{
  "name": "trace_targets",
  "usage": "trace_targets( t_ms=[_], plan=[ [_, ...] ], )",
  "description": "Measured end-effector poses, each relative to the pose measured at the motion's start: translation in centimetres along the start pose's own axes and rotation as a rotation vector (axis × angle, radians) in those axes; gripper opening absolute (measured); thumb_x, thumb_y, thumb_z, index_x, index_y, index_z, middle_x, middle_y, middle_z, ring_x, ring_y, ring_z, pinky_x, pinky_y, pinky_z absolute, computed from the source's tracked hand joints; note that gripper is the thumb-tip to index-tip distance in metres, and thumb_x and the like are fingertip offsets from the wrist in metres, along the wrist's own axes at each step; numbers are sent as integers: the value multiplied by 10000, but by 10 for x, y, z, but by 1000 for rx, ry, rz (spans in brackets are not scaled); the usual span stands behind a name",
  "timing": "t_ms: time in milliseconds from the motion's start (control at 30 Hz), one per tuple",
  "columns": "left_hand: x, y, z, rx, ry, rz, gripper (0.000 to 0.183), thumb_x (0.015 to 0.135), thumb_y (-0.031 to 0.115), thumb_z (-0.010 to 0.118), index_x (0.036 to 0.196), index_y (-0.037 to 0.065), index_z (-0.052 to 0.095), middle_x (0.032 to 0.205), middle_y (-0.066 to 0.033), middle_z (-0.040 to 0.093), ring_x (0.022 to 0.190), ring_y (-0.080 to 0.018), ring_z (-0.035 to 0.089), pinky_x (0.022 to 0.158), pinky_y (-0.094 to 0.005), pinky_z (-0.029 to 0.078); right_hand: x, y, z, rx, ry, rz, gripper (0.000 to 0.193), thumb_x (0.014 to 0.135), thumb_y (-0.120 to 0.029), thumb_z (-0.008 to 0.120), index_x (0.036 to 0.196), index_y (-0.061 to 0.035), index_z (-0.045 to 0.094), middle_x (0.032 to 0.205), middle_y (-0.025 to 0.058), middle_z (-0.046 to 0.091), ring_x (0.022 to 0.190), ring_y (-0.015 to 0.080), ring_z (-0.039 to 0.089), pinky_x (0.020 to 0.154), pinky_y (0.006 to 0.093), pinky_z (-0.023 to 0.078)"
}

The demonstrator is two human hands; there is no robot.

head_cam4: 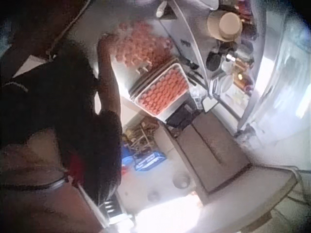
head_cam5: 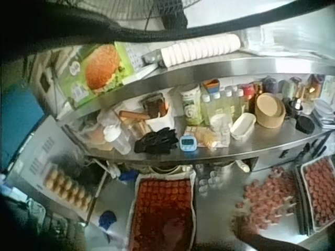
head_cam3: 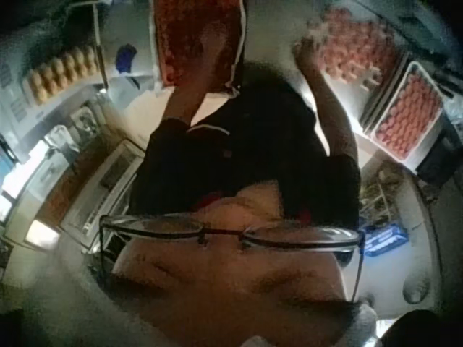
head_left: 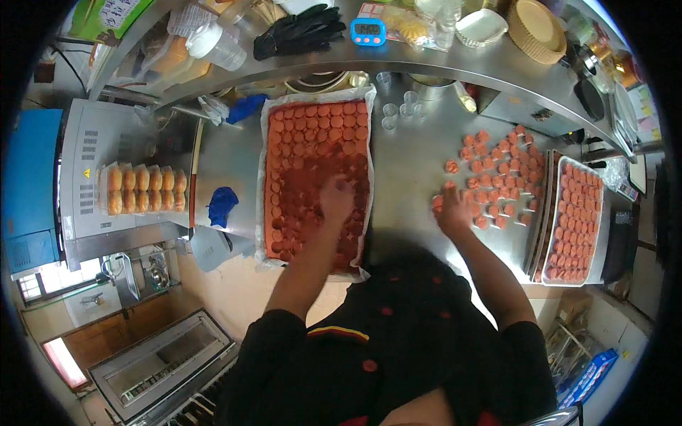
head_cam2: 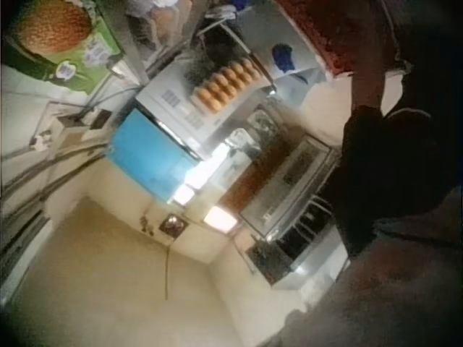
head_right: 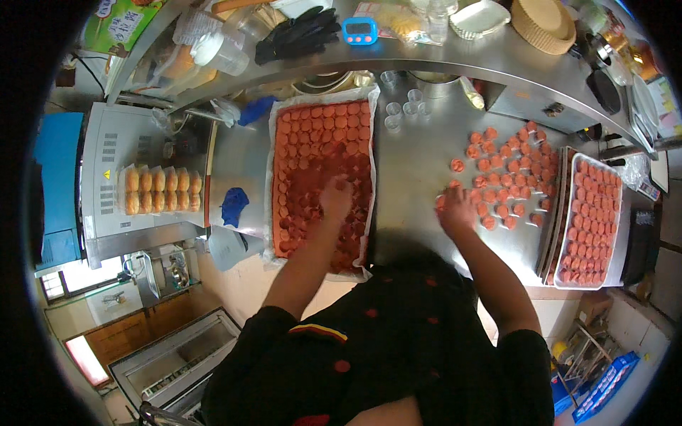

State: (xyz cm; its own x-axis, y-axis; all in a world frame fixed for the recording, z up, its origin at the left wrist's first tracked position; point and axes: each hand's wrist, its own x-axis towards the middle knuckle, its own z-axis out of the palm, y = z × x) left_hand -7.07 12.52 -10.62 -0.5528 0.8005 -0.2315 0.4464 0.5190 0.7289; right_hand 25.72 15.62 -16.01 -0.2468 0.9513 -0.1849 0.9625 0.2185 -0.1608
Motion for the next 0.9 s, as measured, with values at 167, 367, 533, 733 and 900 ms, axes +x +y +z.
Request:
trace_targets(
  t_ms=[167,367,533,733,900],
  plan=[
    [105,-88,-48,434,85,-255,466,939,277,696,1367,110,620,1392,-195,599,1233,-389,613,971,-476,562,17,-5,-56,46,-191,43,595,918,-363,746,1426,-144,527,1505,138,488,1429,378,435,1129,520,437],
    [114,-47,-62,835,16,-175,702,921,355,726,1535,166,443,1536,-188,437,1387,-405,478,1083,-489,510,83,-41,-50,273,-141,-140,531,927,-293,711,1414,-156,548,1421,146,553,1367,379,488,1132,508,437],
    [133,-79,-59,827,-9,-75,661,922,346,721,1508,162,476,1527,-159,451,1411,-394,453,1104,-520,480,170,-99,-28,210,-156,-191,427,951,-246,651,1362,-144,594,1384,142,589,1245,396,597,1043,522,511],
    [153,-106,-70,813,43,96,512,920,313,710,1390,142,596,1485,-107,497,1368,-358,481,1093,-521,475,221,-118,-14,178,-309,-123,312,965,-273,644,1234,-115,653,1251,153,657,1219,376,624,1009,505,533],
    [145,-110,-87,537,44,80,395,924,276,674,1284,115,653,1387,-133,581,1319,-366,518,1069,-510,480,182,-79,11,370,-7,-278,206,957,-230,655,1097,-78,651,1222,145,670,1209,389,612,1024,508,511]
  ],
)
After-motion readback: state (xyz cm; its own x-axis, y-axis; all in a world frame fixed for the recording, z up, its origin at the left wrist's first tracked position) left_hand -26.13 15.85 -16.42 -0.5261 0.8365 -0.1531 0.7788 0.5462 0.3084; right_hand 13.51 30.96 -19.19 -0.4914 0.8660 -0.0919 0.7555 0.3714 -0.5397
